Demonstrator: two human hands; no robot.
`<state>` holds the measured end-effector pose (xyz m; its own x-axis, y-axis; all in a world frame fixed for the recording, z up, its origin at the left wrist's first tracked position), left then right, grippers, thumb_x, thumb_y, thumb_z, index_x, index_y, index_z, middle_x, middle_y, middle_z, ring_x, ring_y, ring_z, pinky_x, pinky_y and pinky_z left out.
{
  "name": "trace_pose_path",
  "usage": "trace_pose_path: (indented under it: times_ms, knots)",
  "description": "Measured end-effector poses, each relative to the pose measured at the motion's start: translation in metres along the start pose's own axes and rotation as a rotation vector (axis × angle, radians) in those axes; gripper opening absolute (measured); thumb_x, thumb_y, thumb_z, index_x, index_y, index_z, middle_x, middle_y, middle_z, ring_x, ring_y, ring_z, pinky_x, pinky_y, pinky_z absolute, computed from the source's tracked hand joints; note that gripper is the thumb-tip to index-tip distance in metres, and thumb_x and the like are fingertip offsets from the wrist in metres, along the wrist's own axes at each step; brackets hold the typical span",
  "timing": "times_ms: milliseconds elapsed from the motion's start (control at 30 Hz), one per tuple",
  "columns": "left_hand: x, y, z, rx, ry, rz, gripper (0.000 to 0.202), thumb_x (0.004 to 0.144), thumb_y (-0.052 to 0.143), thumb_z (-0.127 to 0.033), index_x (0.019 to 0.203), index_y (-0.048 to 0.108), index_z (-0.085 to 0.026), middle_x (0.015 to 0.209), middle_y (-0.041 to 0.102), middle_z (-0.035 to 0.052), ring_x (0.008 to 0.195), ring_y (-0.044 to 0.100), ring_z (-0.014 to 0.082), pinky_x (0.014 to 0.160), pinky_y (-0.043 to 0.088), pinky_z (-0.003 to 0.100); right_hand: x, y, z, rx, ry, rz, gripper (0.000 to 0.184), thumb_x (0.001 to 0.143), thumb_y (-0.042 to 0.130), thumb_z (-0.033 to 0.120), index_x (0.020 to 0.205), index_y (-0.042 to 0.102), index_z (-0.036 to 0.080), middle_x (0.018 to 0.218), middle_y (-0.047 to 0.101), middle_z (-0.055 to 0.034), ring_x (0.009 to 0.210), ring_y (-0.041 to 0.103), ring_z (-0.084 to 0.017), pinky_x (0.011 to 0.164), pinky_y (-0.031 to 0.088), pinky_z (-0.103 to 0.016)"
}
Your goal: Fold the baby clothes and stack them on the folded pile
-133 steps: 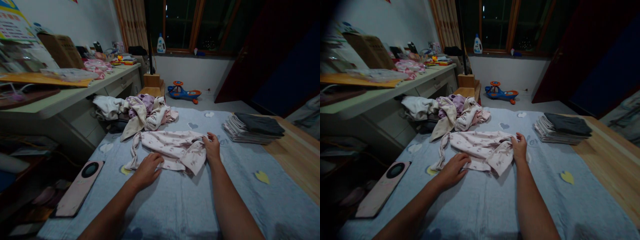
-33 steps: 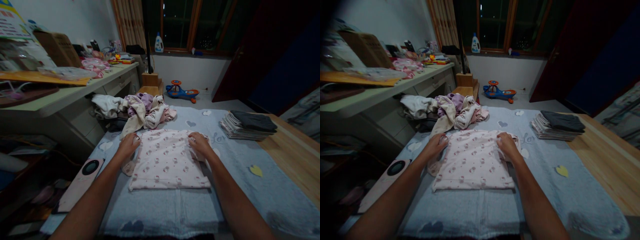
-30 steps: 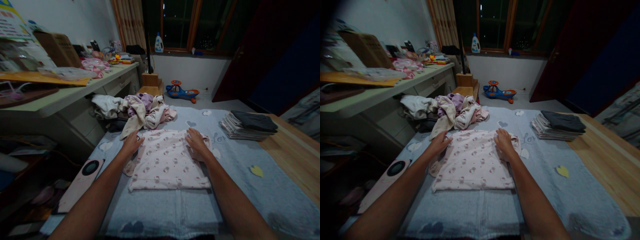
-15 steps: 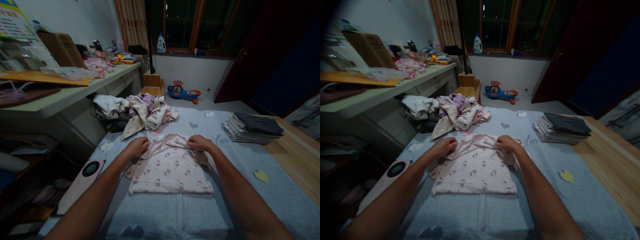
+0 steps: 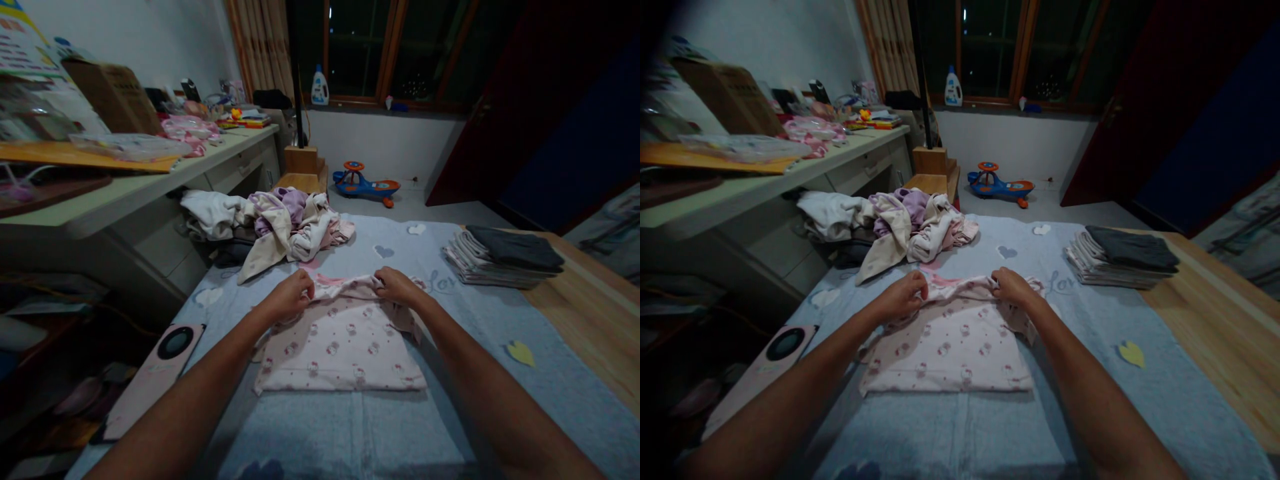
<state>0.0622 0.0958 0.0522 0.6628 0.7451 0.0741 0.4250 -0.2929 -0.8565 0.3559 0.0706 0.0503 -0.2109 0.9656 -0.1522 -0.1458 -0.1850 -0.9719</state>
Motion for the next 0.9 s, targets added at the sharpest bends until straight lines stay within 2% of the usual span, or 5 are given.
trace_pose_path:
  times_ms: [100, 233, 400, 633, 900]
  knots:
    - [-0.014, 0.005, -0.005, -0.129, 0.037, 0.059, 0.014, 0.075, 0.058, -0.025, 0.087, 0.062, -0.019, 0.100, 0.060, 0.0065, 0.096, 0.058, 0.0220, 0.086, 0.046, 0.032, -0.014, -0.002, 0.000, 0.092, -0.082, 0.081, 0.025, 0.076, 0.069, 0.032, 0.095, 0.067, 0.016, 0.101, 0.066, -0.0084, 0.088, 0.059, -0.020, 0.072, 0.040, -0.025]
    - [-0.022, 0.008, 0.001, -0.226, -0.246, -0.077, 0.046, 0.084, 0.054, -0.050, 0.117, 0.055, -0.018, 0.111, 0.064, 0.0098, 0.095, 0.062, 0.0243, 0.082, 0.048, 0.035, -0.023, 0.000, -0.001, 0.348, -0.103, 0.136, 0.037, 0.088, 0.053, 0.052, 0.095, 0.064, 0.017, 0.093, 0.066, -0.0055, 0.079, 0.057, -0.018, 0.068, 0.041, -0.027]
    - [-0.019, 0.011, 0.014, -0.360, -0.409, -0.102, 0.061, 0.085, 0.046, -0.061, 0.121, 0.060, -0.014, 0.106, 0.071, 0.0114, 0.094, 0.065, 0.0263, 0.077, 0.049, 0.034, -0.024, 0.005, -0.003, 0.463, -0.016, 0.055, 0.030, 0.089, 0.050, 0.039, 0.103, 0.064, 0.016, 0.086, 0.065, -0.0040, 0.075, 0.056, -0.016, 0.065, 0.040, -0.025]
    - [-0.012, 0.006, 0.025, -0.328, -0.403, 0.030, 0.035, 0.081, 0.054, -0.045, 0.092, 0.072, -0.016, 0.069, 0.064, 0.0007, 0.061, 0.058, 0.0179, 0.056, 0.041, 0.027, -0.020, -0.002, -0.009, 0.365, 0.006, 0.078, 0.018, 0.075, 0.056, 0.020, 0.087, 0.068, 0.015, 0.074, 0.062, -0.0004, 0.065, 0.051, -0.014, 0.057, 0.033, -0.023]
    - [0.025, -0.049, 0.012, 0.251, -0.378, -0.284, 0.020, 0.083, 0.055, -0.024, 0.093, 0.072, -0.018, 0.100, 0.069, 0.0086, 0.095, 0.063, 0.0246, 0.080, 0.045, 0.029, 0.012, -0.035, -0.006, 0.074, 0.202, -0.319, 0.018, 0.088, 0.053, 0.027, 0.092, 0.069, 0.020, 0.094, 0.072, -0.0078, 0.085, 0.062, -0.020, 0.070, 0.038, -0.026]
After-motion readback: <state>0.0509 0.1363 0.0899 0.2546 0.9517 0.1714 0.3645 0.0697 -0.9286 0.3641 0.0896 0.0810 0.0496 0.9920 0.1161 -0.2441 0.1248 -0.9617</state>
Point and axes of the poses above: each hand's wrist, its own x-axis towards the middle knuckle, its own y-axis out of the palm, z = x × y, the point moved 3 cm from there along x, towards the middle knuckle
